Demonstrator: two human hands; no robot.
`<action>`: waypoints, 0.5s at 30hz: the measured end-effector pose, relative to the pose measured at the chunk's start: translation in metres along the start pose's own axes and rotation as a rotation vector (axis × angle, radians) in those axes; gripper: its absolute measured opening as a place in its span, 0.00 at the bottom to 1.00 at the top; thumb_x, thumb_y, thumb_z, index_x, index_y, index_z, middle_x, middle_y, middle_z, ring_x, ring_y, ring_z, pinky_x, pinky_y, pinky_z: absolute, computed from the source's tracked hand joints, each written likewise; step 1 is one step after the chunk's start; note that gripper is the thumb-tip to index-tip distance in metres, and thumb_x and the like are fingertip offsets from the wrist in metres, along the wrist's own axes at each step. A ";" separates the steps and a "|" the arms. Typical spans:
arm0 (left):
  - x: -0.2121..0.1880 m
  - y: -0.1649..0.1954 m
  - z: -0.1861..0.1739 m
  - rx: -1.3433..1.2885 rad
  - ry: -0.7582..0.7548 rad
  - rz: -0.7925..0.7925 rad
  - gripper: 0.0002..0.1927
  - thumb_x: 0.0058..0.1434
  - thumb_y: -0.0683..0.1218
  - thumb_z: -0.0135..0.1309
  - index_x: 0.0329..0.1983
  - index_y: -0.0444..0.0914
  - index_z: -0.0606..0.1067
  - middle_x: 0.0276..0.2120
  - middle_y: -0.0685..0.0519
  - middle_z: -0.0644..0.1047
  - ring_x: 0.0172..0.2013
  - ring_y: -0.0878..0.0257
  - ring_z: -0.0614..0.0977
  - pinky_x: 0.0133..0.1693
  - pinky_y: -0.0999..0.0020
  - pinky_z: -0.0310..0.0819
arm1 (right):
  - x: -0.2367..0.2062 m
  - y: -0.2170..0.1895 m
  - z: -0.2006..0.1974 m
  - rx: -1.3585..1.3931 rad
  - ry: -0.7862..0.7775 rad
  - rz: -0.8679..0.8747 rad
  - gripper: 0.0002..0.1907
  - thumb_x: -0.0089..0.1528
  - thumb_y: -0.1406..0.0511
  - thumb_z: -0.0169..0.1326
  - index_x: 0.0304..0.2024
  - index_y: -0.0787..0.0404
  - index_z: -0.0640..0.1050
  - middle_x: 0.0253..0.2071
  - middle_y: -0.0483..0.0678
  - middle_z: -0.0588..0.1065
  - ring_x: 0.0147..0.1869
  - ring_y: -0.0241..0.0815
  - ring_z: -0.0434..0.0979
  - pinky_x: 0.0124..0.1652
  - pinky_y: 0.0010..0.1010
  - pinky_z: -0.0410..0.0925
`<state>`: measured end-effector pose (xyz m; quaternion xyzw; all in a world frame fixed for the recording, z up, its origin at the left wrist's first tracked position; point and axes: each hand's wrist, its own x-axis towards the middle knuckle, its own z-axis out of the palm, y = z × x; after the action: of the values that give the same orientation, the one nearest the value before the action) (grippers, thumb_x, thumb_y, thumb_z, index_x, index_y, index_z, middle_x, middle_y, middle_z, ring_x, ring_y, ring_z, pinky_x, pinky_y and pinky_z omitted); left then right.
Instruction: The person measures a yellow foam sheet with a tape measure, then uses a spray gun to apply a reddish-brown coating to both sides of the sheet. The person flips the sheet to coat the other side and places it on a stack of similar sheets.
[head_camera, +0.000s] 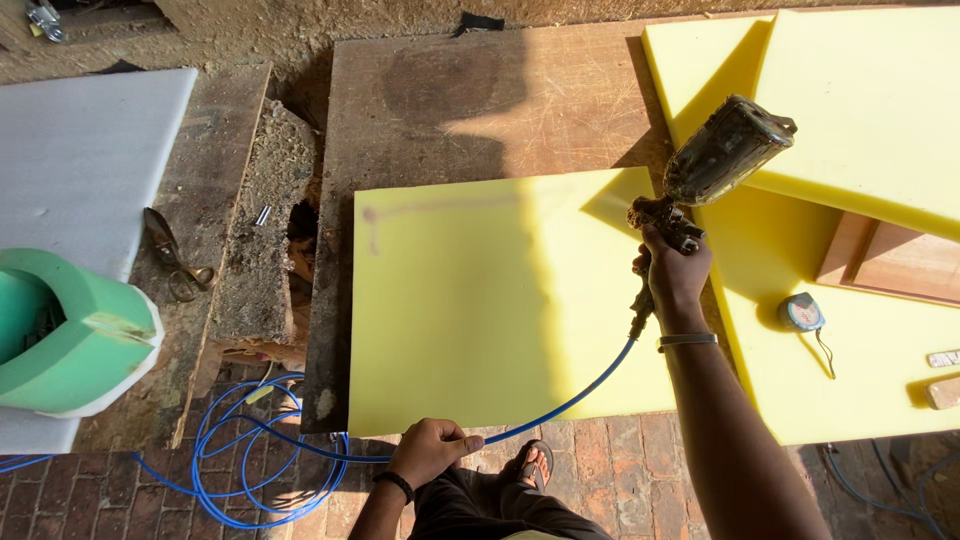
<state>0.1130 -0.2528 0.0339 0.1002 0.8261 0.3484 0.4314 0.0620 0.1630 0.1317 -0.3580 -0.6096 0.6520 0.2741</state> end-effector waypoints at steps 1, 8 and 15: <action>0.002 0.007 0.007 0.013 -0.001 -0.013 0.24 0.54 0.64 0.65 0.25 0.40 0.82 0.17 0.57 0.80 0.20 0.70 0.81 0.28 0.70 0.74 | 0.005 0.001 -0.009 -0.003 0.012 0.010 0.06 0.64 0.68 0.61 0.37 0.65 0.76 0.26 0.46 0.74 0.22 0.35 0.73 0.24 0.26 0.70; 0.014 0.056 0.024 0.096 -0.018 -0.013 0.23 0.54 0.67 0.64 0.28 0.43 0.83 0.18 0.59 0.80 0.21 0.70 0.81 0.29 0.69 0.74 | 0.035 0.003 -0.059 -0.052 0.071 -0.060 0.07 0.65 0.68 0.61 0.37 0.66 0.78 0.26 0.47 0.75 0.22 0.36 0.73 0.24 0.27 0.66; 0.013 0.063 0.029 0.050 0.046 0.013 0.22 0.52 0.65 0.65 0.31 0.42 0.83 0.19 0.59 0.81 0.22 0.71 0.83 0.29 0.70 0.74 | 0.038 0.001 -0.063 -0.071 0.069 -0.114 0.07 0.64 0.68 0.62 0.39 0.66 0.78 0.28 0.46 0.76 0.22 0.36 0.74 0.25 0.27 0.67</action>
<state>0.1192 -0.1863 0.0563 0.1081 0.8436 0.3328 0.4072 0.0904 0.2308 0.1253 -0.3545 -0.6418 0.6007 0.3187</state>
